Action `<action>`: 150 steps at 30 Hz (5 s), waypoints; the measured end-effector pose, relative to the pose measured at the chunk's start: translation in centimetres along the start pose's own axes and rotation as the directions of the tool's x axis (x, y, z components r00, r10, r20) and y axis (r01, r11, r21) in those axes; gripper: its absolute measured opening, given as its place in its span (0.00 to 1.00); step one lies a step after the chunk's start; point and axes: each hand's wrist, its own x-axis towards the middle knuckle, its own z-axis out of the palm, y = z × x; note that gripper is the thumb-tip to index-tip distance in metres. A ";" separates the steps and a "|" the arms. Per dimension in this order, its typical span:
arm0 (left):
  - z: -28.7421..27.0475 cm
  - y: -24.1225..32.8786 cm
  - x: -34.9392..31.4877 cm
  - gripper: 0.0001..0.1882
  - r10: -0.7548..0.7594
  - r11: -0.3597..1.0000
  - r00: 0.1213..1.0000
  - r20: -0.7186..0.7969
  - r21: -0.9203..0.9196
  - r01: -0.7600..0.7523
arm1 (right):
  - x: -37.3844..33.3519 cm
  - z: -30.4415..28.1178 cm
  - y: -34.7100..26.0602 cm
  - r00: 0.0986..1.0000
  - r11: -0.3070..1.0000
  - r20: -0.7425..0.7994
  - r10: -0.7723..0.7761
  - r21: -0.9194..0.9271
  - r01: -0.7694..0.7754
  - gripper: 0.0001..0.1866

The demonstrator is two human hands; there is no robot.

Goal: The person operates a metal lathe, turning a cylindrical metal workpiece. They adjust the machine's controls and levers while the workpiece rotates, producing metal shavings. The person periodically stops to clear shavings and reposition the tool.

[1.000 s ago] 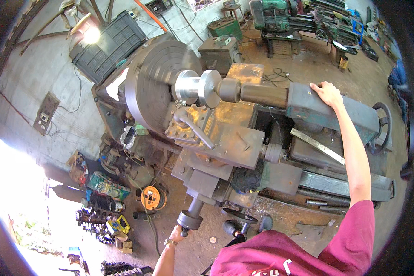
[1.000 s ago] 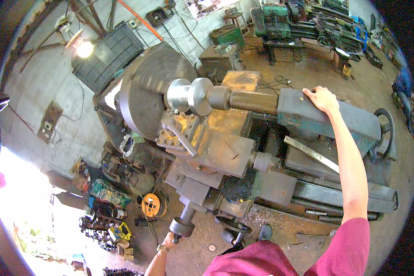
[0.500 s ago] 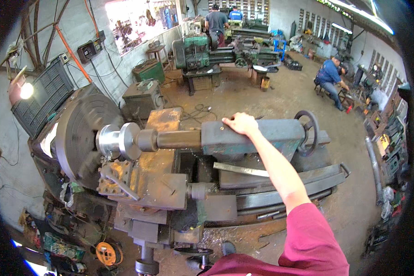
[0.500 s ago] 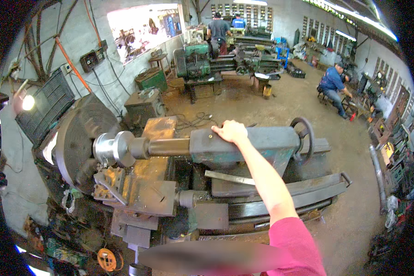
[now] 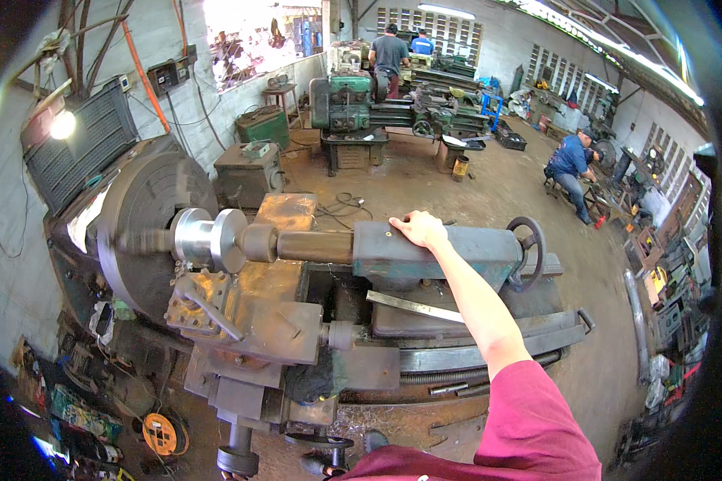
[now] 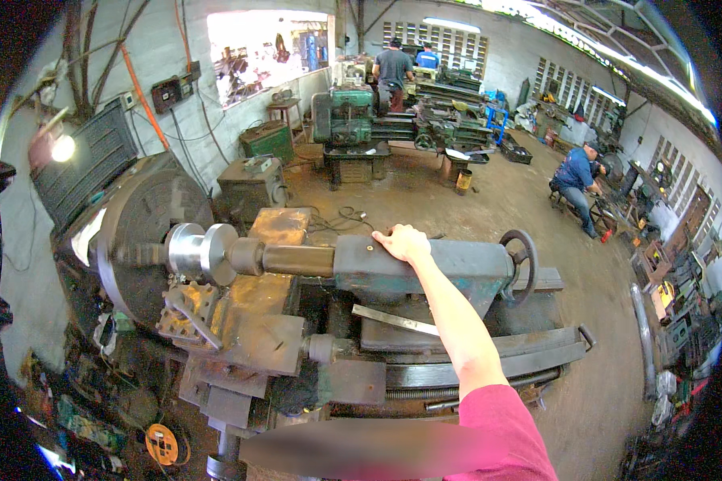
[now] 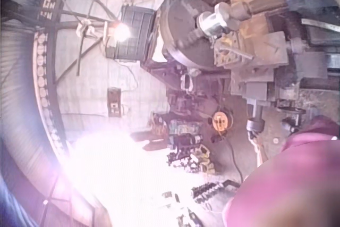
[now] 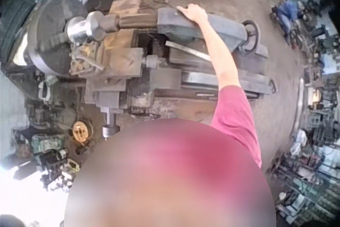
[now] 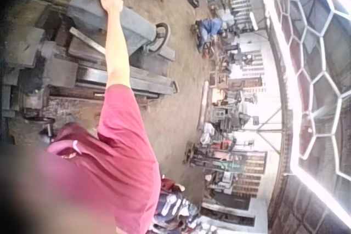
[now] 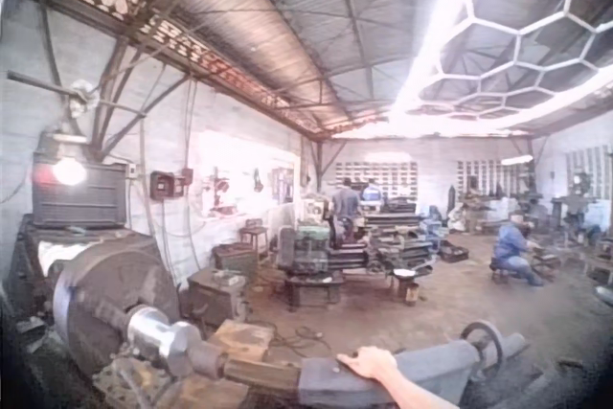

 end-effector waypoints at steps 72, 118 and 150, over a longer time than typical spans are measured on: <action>1.3 0.8 -7.9 0.34 0.040 0.917 0.985 -0.167 0.397 0.030 | 2.3 1.8 1.6 0.997 0.996 -0.006 -0.072 -0.044 0.072 0.42; -4.6 5.1 -5.3 0.58 -0.349 0.845 0.897 0.272 0.505 0.176 | 2.0 1.5 1.4 0.998 0.998 -0.022 -0.067 -0.007 0.067 0.38; -11.2 7.5 1.8 0.16 -0.487 0.873 0.672 0.558 0.298 0.386 | 1.5 1.0 0.8 0.999 0.999 0.034 -0.038 -0.006 0.038 0.38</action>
